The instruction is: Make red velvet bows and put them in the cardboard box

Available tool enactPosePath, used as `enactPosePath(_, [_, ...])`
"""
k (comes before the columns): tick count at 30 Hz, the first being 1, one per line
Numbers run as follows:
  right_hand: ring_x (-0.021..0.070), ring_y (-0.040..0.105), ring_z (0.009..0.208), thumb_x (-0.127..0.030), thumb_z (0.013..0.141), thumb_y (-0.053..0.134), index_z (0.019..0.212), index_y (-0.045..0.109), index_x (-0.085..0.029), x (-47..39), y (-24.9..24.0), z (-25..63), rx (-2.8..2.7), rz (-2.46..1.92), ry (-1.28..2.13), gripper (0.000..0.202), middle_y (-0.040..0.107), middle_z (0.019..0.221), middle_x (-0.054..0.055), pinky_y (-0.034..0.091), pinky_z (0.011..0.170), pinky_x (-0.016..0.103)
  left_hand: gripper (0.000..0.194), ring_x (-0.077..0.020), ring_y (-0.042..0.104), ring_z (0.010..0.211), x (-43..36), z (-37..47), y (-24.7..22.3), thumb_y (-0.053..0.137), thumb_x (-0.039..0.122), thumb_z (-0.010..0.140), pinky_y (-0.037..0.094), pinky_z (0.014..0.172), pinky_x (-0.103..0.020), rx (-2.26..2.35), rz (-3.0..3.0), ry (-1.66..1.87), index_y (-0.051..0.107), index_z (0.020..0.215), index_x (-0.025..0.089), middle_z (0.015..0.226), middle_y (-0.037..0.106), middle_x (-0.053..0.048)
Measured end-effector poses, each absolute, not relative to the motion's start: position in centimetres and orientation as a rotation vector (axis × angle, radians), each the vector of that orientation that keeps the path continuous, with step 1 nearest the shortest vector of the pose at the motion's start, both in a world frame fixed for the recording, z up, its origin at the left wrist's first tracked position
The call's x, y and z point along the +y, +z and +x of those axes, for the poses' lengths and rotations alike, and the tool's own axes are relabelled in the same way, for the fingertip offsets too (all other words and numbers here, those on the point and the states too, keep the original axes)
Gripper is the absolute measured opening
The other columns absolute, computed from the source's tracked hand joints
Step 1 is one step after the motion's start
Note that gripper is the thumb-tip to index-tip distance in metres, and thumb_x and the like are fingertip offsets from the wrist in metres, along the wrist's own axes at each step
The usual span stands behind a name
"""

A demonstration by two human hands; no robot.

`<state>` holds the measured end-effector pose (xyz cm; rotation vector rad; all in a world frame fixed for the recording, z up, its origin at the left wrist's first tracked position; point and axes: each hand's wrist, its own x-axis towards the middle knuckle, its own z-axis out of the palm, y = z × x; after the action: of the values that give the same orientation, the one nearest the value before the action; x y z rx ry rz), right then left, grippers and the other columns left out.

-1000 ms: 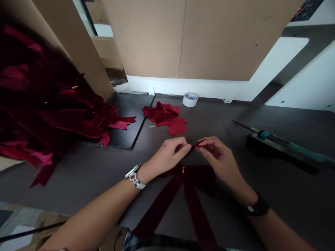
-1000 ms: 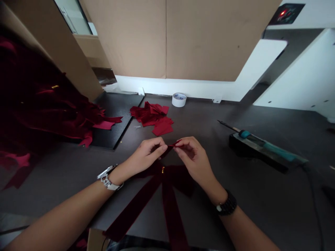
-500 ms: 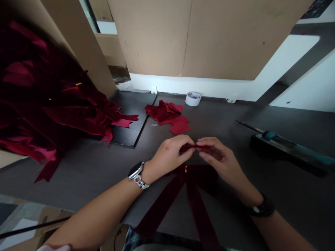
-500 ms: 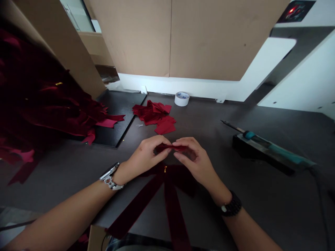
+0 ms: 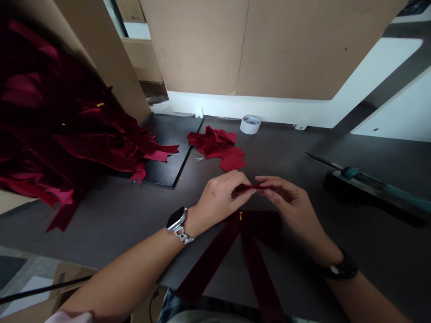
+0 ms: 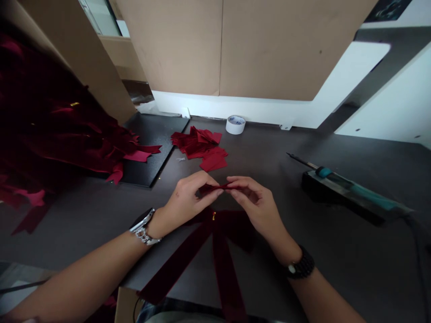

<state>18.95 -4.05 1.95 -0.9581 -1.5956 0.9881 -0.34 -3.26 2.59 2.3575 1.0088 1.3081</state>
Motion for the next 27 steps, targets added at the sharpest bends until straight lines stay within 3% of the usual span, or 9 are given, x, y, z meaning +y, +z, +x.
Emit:
enactPosePath(4, [0.0164, 0.069, 0.072, -0.035, 0.084, 0.069, 0.090, 0.070, -0.024, -4.0, 1.9, 18.8, -1.525, -0.954, 1.104, 0.012, 0.072, 0.079, 0.002, 0.058, 0.070, 0.028, 0.008, -0.0119, 0.059, 0.066, -3.4, -0.3, 2.8, 0.059, 0.021, 0.088, 0.046, 0.062, -0.023, 1.016, 2.325, 1.276, 0.062, 0.082, 0.016, 0.073, 0.064, -0.001])
enactPosePath(7, [0.0182, 0.069, 0.073, -0.038, 0.082, 0.071, 0.085, 0.070, -0.022, -4.1, 2.0, 18.7, -1.546, -0.972, 1.063, 0.016, 0.072, 0.078, 0.004, 0.058, 0.070, 0.030, 0.009, -0.0139, 0.063, 0.075, -3.5, -0.4, 2.8, 0.058, 0.023, 0.090, 0.050, 0.068, -0.025, 0.999, 2.272, 1.248, 0.064, 0.093, 0.017, 0.085, 0.069, -0.004])
enactPosePath(11, [0.0191, 0.069, 0.074, -0.040, 0.082, 0.070, 0.084, 0.070, -0.022, -4.2, 2.3, 18.8, -1.564, -1.010, 0.965, 0.018, 0.072, 0.079, 0.004, 0.057, 0.070, 0.031, 0.025, -0.0159, 0.065, 0.093, -3.3, -0.4, 2.8, 0.058, 0.022, 0.090, 0.052, 0.078, -0.027, 0.895, 2.189, 1.258, 0.060, 0.114, 0.019, 0.109, 0.069, -0.008])
enactPosePath(16, [0.0168, 0.066, 0.072, -0.036, 0.080, 0.072, 0.081, 0.069, -0.022, -4.2, 2.2, 18.9, -1.550, -1.028, 0.874, 0.014, 0.070, 0.079, 0.003, 0.055, 0.066, 0.028, 0.006, -0.0142, 0.062, 0.078, -2.9, -0.3, 2.8, 0.063, 0.022, 0.087, 0.050, 0.071, -0.026, 0.862, 2.119, 1.219, 0.066, 0.087, 0.016, 0.083, 0.067, -0.005])
enactPosePath(22, [0.0162, 0.066, 0.075, -0.031, 0.076, 0.076, 0.073, 0.056, -0.021, -4.3, 1.7, 18.6, -1.376, -0.997, 0.872, 0.023, 0.070, 0.084, 0.003, 0.055, 0.068, 0.029, 0.013, -0.0123, 0.057, 0.068, -2.5, -0.1, 2.6, 0.068, 0.021, 0.080, 0.046, 0.063, -0.025, 0.926, 1.855, 1.296, 0.061, 0.070, 0.016, 0.074, 0.061, -0.002])
enactPosePath(27, [0.0165, 0.066, 0.075, -0.033, 0.077, 0.074, 0.083, 0.047, -0.024, -4.2, 1.7, 18.5, -1.347, -0.972, 0.928, 0.029, 0.068, 0.083, 0.000, 0.055, 0.069, 0.030, 0.015, -0.0097, 0.052, 0.059, -2.3, 0.1, 2.6, 0.069, 0.023, 0.076, 0.042, 0.056, -0.022, 0.923, 1.641, 1.234, 0.058, 0.068, 0.016, 0.064, 0.057, 0.002])
